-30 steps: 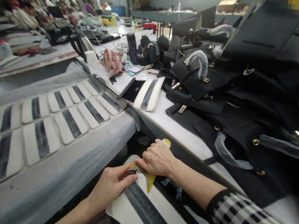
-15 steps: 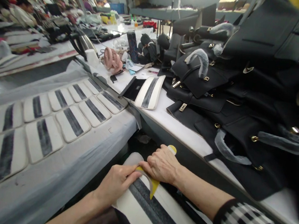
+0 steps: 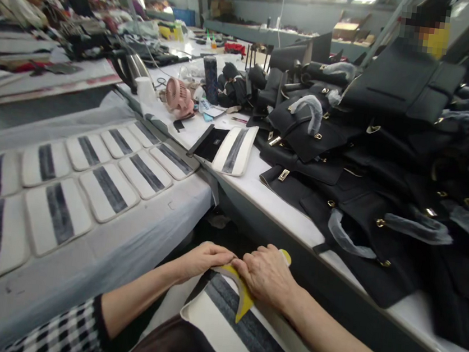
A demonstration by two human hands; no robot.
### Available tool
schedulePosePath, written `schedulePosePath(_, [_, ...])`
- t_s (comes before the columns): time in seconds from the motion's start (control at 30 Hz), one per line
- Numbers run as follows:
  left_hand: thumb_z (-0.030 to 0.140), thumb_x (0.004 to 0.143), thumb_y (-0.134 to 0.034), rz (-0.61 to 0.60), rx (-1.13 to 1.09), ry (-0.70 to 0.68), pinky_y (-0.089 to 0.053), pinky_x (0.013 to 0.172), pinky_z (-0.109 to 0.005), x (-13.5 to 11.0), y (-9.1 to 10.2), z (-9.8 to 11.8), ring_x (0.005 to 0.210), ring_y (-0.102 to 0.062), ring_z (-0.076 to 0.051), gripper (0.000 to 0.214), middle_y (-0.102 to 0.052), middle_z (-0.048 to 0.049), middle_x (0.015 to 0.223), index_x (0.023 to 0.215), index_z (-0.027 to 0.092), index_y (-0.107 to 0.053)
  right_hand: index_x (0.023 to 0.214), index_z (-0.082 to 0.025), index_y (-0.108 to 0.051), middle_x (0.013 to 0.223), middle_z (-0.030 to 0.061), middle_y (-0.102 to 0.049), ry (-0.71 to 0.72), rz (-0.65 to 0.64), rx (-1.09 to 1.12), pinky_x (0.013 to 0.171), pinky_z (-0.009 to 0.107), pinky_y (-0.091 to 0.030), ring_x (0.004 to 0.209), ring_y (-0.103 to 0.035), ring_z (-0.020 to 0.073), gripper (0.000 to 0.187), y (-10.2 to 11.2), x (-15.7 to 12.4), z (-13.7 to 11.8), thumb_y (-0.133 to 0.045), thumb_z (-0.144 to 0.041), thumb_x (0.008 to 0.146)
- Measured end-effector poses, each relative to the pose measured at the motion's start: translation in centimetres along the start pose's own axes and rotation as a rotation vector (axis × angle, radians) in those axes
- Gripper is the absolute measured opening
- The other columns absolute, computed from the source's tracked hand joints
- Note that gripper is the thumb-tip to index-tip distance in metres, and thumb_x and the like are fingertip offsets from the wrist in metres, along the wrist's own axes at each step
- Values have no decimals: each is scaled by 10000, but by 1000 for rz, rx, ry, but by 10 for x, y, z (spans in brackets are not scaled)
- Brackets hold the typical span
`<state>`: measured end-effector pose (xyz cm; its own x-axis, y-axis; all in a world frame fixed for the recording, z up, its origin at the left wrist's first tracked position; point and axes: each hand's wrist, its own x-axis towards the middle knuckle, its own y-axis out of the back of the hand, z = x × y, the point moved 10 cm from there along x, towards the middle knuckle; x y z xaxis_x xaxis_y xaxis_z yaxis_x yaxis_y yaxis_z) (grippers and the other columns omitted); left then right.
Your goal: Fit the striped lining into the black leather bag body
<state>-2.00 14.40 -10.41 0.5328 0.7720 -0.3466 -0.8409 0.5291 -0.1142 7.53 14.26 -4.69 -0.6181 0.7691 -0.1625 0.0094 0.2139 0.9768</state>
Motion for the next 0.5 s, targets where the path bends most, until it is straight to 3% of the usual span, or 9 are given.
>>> schedulePosePath(0.13, [461,786,-673,-14,68,21,-390,721,-276,5,3,1,804,-568,-197,353,-683,-34,838,920,143,-747,720,-200,-612,745,74,-666,-293,-65,171,668,347,-350,717,-593,235,544,7,-44,47,-402,-671,894])
schedulePosePath(0.23, [459,770,-687,-24,66,30,-398,761,-286,6,0,-1,842,-574,-207,363,-694,-46,885,937,143,-749,878,-210,-654,857,76,-689,-530,-56,701,658,321,-425,762,-609,236,479,8,-96,73,-602,-674,773])
schedulePosePath(0.3, [464,770,-689,-28,39,27,-403,789,-286,4,-2,-2,878,-575,-210,383,-696,-50,927,980,149,-742,1003,-222,-658,930,82,-699,-662,33,1091,653,307,-466,781,-623,230,477,7,-130,71,-689,-615,734])
schedulePosePath(0.4, [509,755,-708,-47,-38,34,-428,811,-289,-2,-7,-7,914,-583,-214,493,-689,-57,1006,1112,170,-697,1079,-216,-634,944,108,-701,-815,158,1511,620,325,-493,700,-633,216,489,-7,-164,33,-700,-575,753])
schedulePosePath(0.5, [682,785,-603,-58,-128,56,-468,828,-312,-9,-11,-22,948,-606,-228,693,-668,-83,1109,1274,190,-587,1040,-190,-620,910,113,-701,-765,172,1888,574,315,-471,595,-598,174,432,-36,-158,-46,-634,-563,821])
